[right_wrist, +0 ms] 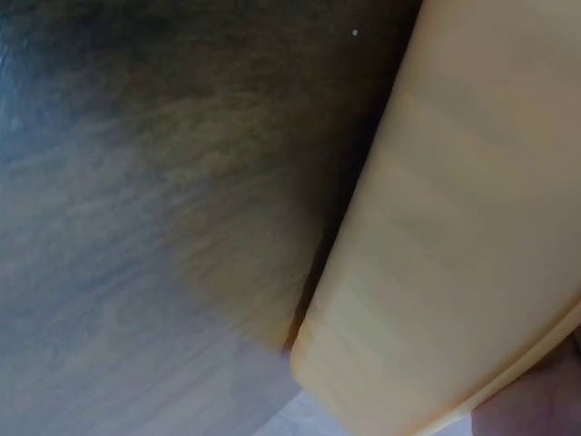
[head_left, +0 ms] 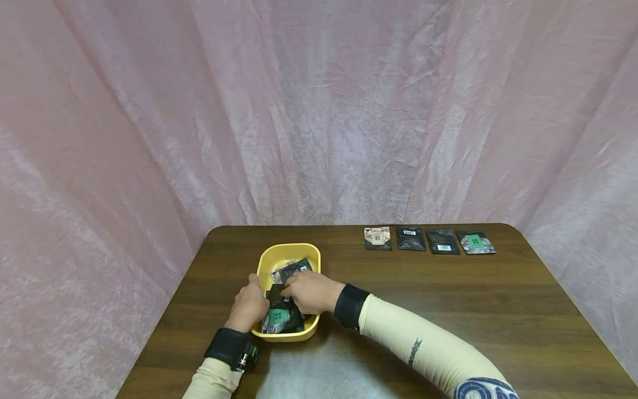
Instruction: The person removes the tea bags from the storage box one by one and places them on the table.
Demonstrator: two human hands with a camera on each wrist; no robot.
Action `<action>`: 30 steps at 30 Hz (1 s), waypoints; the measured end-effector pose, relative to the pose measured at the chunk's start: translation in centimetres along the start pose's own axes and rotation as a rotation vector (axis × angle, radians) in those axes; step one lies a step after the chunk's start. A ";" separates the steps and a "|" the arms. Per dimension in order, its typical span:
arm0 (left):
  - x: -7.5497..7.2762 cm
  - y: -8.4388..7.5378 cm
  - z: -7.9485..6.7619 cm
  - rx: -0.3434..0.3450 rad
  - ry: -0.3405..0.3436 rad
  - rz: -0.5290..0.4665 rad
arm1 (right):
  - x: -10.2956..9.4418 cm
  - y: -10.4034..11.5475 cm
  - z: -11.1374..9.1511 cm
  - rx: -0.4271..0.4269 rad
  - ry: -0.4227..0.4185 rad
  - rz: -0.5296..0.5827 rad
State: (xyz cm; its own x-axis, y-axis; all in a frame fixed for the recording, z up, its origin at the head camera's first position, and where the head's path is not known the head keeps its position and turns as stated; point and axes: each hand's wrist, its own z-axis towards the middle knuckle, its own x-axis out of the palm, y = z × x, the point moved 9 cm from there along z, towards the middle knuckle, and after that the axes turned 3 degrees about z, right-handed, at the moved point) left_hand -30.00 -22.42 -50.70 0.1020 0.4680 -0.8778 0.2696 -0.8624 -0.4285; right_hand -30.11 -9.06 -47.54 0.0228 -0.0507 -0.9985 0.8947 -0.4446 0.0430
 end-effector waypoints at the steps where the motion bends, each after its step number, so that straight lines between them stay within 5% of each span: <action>1: 0.0 0.0 0.0 0.001 0.000 0.001 | -0.1 0.1 0.0 -0.005 -0.013 0.002; 30: 0.3 0.1 0.4 -0.023 0.009 -0.004 | -0.8 0.5 -0.3 -0.080 -0.159 0.028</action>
State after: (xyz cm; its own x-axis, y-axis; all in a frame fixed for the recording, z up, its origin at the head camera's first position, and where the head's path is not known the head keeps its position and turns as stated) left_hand -30.32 -22.49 -51.10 0.1091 0.4733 -0.8741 0.2923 -0.8557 -0.4269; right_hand -29.57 -8.95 -46.69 -0.0170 -0.2060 -0.9784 0.9273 -0.3692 0.0616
